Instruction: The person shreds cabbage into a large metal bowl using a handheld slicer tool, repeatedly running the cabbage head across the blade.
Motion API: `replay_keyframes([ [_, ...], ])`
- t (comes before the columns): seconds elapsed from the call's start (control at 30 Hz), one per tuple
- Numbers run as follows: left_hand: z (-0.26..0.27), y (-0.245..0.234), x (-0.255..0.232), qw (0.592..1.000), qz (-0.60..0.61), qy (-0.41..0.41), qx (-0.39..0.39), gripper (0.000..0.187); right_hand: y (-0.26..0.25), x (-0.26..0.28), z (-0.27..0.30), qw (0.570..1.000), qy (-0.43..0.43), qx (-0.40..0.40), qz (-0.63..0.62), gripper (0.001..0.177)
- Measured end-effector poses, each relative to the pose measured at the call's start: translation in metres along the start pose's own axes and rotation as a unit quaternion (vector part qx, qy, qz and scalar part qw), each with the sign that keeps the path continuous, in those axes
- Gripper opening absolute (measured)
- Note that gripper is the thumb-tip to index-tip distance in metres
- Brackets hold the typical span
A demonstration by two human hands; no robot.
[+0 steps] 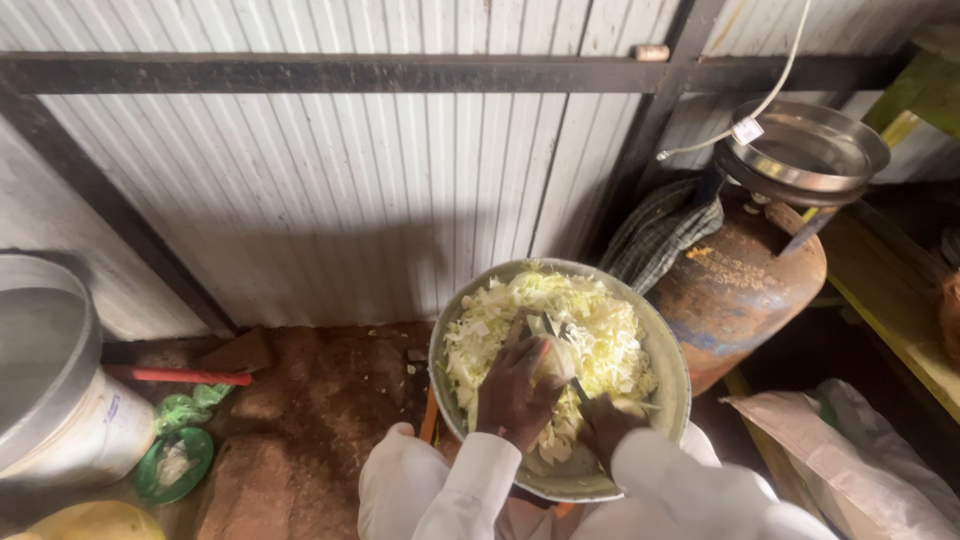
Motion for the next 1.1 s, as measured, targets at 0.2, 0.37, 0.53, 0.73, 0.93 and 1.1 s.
replay_keyframes([
  [0.2,-0.004,0.007,0.008,0.999,0.017,-0.04,0.011,0.045,0.0,-0.028,0.016,0.998,0.0,-0.005,-0.066,0.041],
  [0.37,-0.004,0.005,0.009,0.999,0.006,-0.033,0.017,0.045,0.002,-0.026,0.014,0.998,0.015,-0.008,-0.057,0.042],
  [0.53,-0.006,0.002,0.002,1.0,-0.001,-0.005,0.009,0.044,-0.019,0.006,-0.011,0.999,-0.02,-0.021,-0.037,0.036],
  [0.73,-0.004,-0.003,0.003,1.0,0.01,-0.016,0.009,0.046,-0.037,0.03,-0.024,1.0,0.007,0.013,-0.012,0.037],
  [0.93,-0.003,-0.006,-0.001,1.0,0.002,-0.015,-0.012,0.045,-0.009,0.008,-0.047,0.999,-0.004,0.028,0.034,0.038],
  [1.1,-0.006,0.001,0.007,0.999,0.01,-0.048,0.012,0.045,0.007,-0.033,-0.042,0.996,0.018,0.008,-0.084,0.042],
])
Point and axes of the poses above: each hand's wrist, its own z-axis away from the middle knuckle, its own y-axis out of the palm, x = y × z, the point moved 10 cm from there along -z, towards the middle knuckle, and after that the axes turned 6 degrees about -z, right-handed, at the moved point
